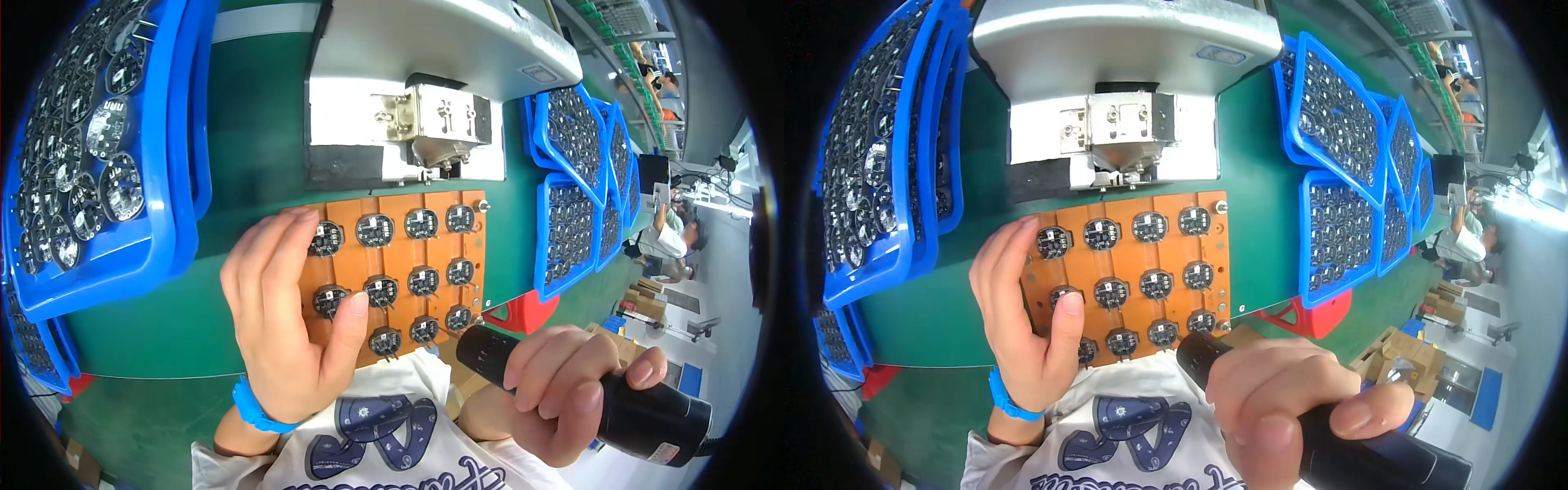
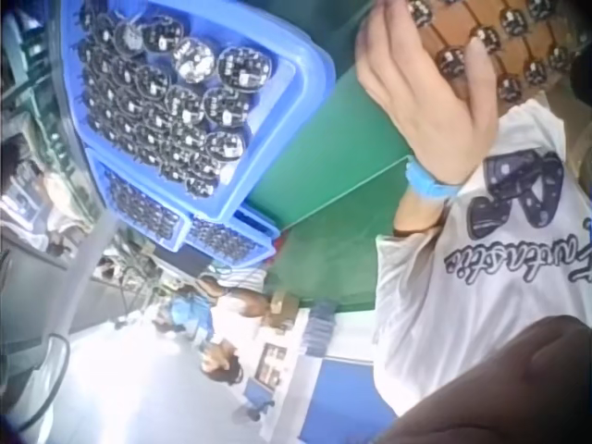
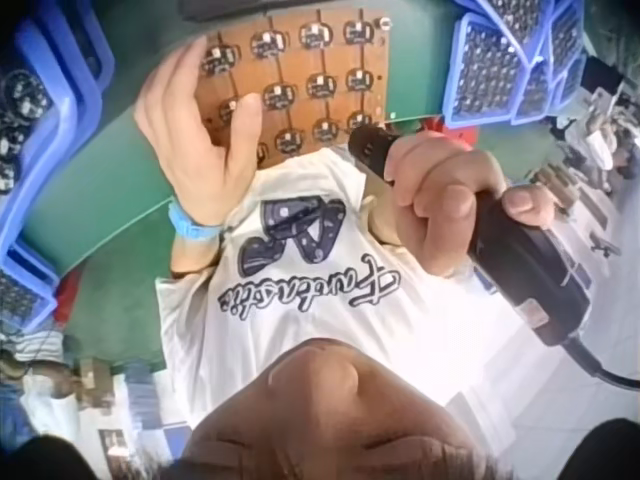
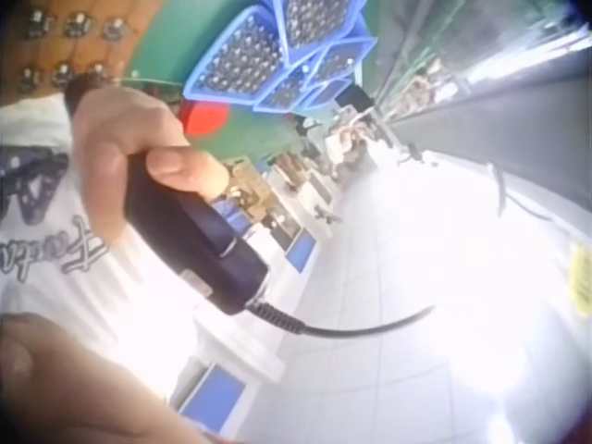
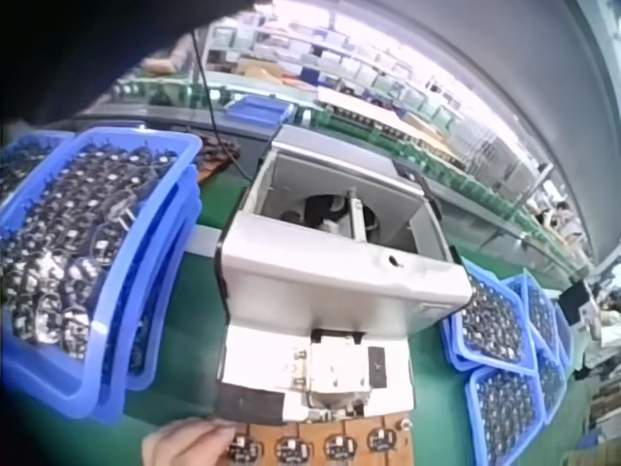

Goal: Assembling small electronic components onto a panel using an electric screwdriver.

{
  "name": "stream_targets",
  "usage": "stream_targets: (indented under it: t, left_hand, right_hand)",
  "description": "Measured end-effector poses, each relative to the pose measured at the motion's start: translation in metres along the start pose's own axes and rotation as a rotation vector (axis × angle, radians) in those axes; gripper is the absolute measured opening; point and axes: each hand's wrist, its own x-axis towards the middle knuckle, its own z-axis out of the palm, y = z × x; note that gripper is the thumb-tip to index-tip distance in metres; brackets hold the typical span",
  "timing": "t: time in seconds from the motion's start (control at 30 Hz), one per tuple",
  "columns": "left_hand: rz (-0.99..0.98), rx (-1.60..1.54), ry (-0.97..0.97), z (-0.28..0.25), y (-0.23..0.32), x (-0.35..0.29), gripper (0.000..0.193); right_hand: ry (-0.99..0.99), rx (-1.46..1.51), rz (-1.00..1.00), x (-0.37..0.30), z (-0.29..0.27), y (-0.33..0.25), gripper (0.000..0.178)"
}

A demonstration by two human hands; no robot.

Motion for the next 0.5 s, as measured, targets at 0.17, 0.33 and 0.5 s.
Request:
stream_targets:
  t: [0.17,0.33,0.5]
  left_hand:
    - [0.005,0.008,0.001,0.000,0.002,0.001,0.057]
    - [-0.008,-0.011,-0.002,0.001,0.005,0.002,0.057]
    - [-0.013,-0.002,-0.006,-0.006,0.008,-0.005,0.058]
  right_hand:
    - [0.064,0.019,0.012,-0.001,0.003,0.004,0.031]
    - [-0.030,0.096,-0.070,0.033,0.004,-0.006,0.022]
    - [-0.308,0.055,0.100,0.120,0.023,-0.013,0.018]
